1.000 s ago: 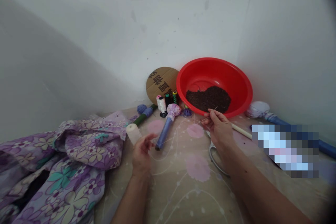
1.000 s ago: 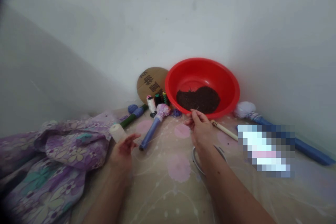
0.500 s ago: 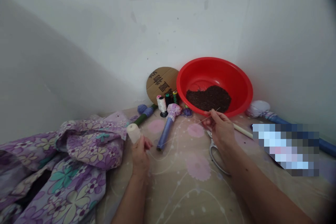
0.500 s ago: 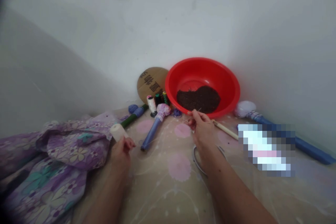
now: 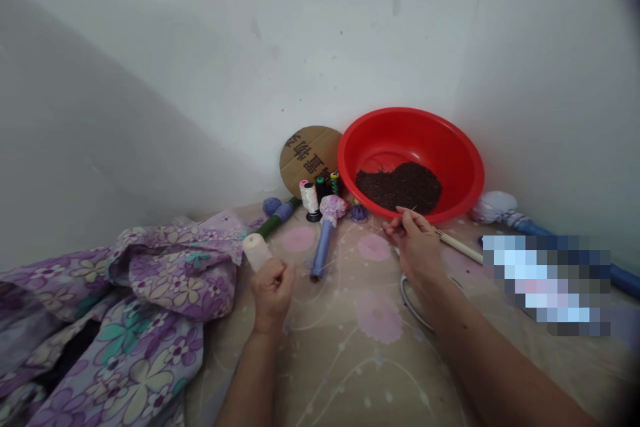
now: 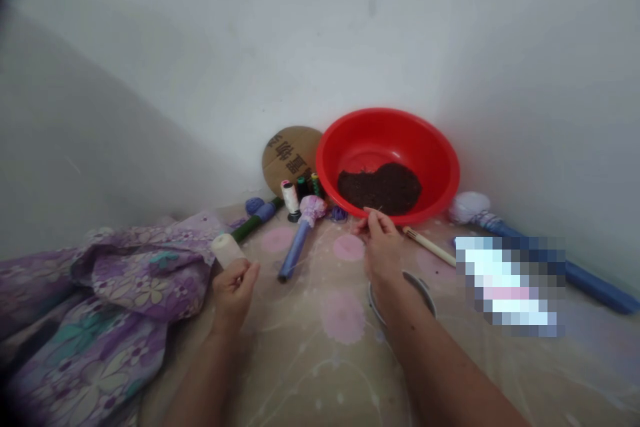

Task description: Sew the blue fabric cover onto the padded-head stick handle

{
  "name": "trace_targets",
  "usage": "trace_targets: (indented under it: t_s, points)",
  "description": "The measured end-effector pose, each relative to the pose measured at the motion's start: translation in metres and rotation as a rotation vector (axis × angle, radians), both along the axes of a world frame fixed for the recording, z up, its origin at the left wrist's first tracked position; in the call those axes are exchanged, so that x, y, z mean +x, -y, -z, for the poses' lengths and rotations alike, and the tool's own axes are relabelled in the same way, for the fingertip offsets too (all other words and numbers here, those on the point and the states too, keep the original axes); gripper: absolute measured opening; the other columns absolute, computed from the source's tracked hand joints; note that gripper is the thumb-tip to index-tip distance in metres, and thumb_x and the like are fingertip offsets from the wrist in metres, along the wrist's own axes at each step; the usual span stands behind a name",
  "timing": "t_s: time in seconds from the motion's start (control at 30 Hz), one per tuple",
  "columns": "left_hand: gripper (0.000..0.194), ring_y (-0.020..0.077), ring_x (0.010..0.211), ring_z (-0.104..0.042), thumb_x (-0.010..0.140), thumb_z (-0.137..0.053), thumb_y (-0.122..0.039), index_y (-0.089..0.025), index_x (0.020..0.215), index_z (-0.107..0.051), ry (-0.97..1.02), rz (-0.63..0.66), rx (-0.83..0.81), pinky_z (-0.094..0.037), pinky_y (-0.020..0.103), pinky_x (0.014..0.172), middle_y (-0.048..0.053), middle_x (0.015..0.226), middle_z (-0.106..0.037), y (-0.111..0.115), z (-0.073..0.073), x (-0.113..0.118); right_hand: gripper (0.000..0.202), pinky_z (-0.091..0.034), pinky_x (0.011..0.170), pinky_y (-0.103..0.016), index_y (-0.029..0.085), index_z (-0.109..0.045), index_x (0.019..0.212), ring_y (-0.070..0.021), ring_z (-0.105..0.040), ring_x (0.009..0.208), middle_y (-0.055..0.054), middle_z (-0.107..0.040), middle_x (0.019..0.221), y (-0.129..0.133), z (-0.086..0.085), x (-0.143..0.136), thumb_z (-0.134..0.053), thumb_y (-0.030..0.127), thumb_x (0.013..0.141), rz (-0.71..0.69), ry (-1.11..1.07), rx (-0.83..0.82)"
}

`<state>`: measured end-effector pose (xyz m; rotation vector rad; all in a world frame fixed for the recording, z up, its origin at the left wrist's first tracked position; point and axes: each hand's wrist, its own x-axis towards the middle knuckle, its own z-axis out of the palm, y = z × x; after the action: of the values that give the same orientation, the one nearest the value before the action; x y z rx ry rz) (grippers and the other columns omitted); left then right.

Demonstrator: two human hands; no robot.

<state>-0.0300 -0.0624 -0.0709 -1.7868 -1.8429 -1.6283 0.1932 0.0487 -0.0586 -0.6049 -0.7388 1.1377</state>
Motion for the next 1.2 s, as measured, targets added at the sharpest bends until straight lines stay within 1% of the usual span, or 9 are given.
trace_targets:
  t_s: [0.13, 0.23, 0.3, 0.4, 0.53, 0.7, 0.87, 0.97, 1.2]
  points:
    - [0.025, 0.0113, 0.059, -0.046, 0.071, -0.048, -0.022, -0.017, 0.047, -0.039, -0.162, 0.064, -0.013, -0.034, 0.022, 0.057, 0.0, 0.059, -0.048, 0.002, -0.005, 0.0, 0.02, -0.035, 0.049, -0.021, 0.017, -0.057, 0.076, -0.0077, -0.045, 0.046, 0.005, -0.048, 0.052, 0.004, 0.004, -0.006, -0.051, 0.035, 0.071, 0.074, 0.28, 0.038]
    - [0.024, 0.0116, 0.059, -0.047, 0.071, -0.047, -0.021, -0.018, 0.048, -0.04, -0.193, 0.057, -0.058, -0.035, 0.023, 0.056, 0.001, 0.061, -0.05, 0.004, -0.009, 0.002, 0.022, -0.033, 0.049, -0.021, 0.017, -0.059, 0.076, -0.0097, -0.044, 0.048, 0.004, -0.048, 0.049, 0.011, 0.007, -0.012, -0.046, 0.035, 0.073, 0.073, 0.594, 0.073]
    - [0.024, 0.0117, 0.057, -0.047, 0.071, -0.047, -0.022, -0.018, 0.048, -0.039, -0.209, 0.079, -0.097, -0.035, 0.023, 0.056, 0.0, 0.058, -0.049, 0.005, -0.01, 0.004, 0.023, -0.034, 0.051, -0.022, 0.018, -0.06, 0.08, -0.0111, -0.046, 0.05, 0.002, -0.052, 0.054, 0.015, 0.009, -0.016, -0.045, 0.033, 0.073, 0.056, 0.819, 0.097]
    - [0.024, 0.0119, 0.057, -0.047, 0.07, -0.046, -0.022, -0.019, 0.048, -0.038, -0.227, 0.116, -0.134, -0.036, 0.023, 0.056, 0.0, 0.057, -0.049, 0.005, -0.011, 0.006, 0.022, -0.036, 0.059, -0.025, 0.02, -0.063, 0.082, -0.0133, -0.05, 0.058, -0.001, -0.06, 0.066, 0.018, 0.015, -0.022, -0.048, 0.031, 0.07, 0.009, 1.161, 0.167]
    - [0.024, 0.0111, 0.053, -0.045, 0.071, -0.045, -0.022, -0.018, 0.049, -0.039, -0.256, 0.179, -0.182, -0.035, 0.022, 0.054, 0.0, 0.054, -0.046, 0.004, -0.008, 0.009, 0.025, -0.034, 0.072, -0.029, 0.023, -0.065, 0.083, -0.014, -0.052, 0.061, 0.0, -0.062, 0.062, 0.023, 0.022, -0.029, -0.048, 0.021, 0.066, -0.153, 1.448, 0.25]
    - [0.022, 0.0106, 0.051, -0.042, 0.072, -0.044, -0.024, -0.018, 0.051, -0.04, -0.265, 0.232, -0.214, -0.033, 0.023, 0.053, -0.001, 0.051, -0.044, 0.003, -0.005, 0.011, 0.036, -0.035, 0.071, -0.028, 0.025, -0.065, 0.087, -0.0127, -0.052, 0.058, 0.001, -0.064, 0.063, 0.029, 0.02, -0.03, -0.046, 0.013, 0.059, -0.27, 1.559, 0.357]
    - [0.022, 0.0107, 0.051, -0.043, 0.071, -0.044, -0.024, -0.018, 0.05, -0.041, -0.251, 0.277, -0.228, -0.033, 0.023, 0.053, 0.0, 0.051, -0.045, 0.004, -0.008, 0.014, 0.028, -0.038, 0.06, -0.026, 0.021, -0.066, 0.086, -0.0146, -0.054, 0.056, -0.002, -0.065, 0.062, 0.037, 0.016, -0.032, -0.054, 0.025, 0.061, -0.379, 1.575, 0.344]
    - [0.021, 0.0114, 0.052, -0.044, 0.071, -0.045, -0.023, -0.018, 0.05, -0.041, -0.216, 0.318, -0.229, -0.035, 0.023, 0.054, 0.0, 0.052, -0.046, 0.005, -0.008, 0.016, 0.025, -0.038, 0.057, -0.024, 0.022, -0.067, 0.081, -0.0156, -0.056, 0.059, -0.002, -0.066, 0.066, 0.039, 0.021, -0.037, -0.058, 0.029, 0.06, -0.44, 1.548, 0.334]
    - [0.022, 0.0114, 0.052, -0.049, 0.07, -0.046, -0.021, -0.018, 0.049, -0.045, -0.128, 0.454, -0.245, -0.039, 0.023, 0.053, 0.002, 0.054, -0.052, 0.007, -0.01, 0.028, 0.019, -0.034, 0.05, -0.019, 0.02, -0.068, 0.069, -0.0122, -0.055, 0.059, 0.0, -0.065, 0.063, 0.037, 0.031, -0.044, -0.05, 0.018, 0.065, -0.499, 1.46, 0.293]
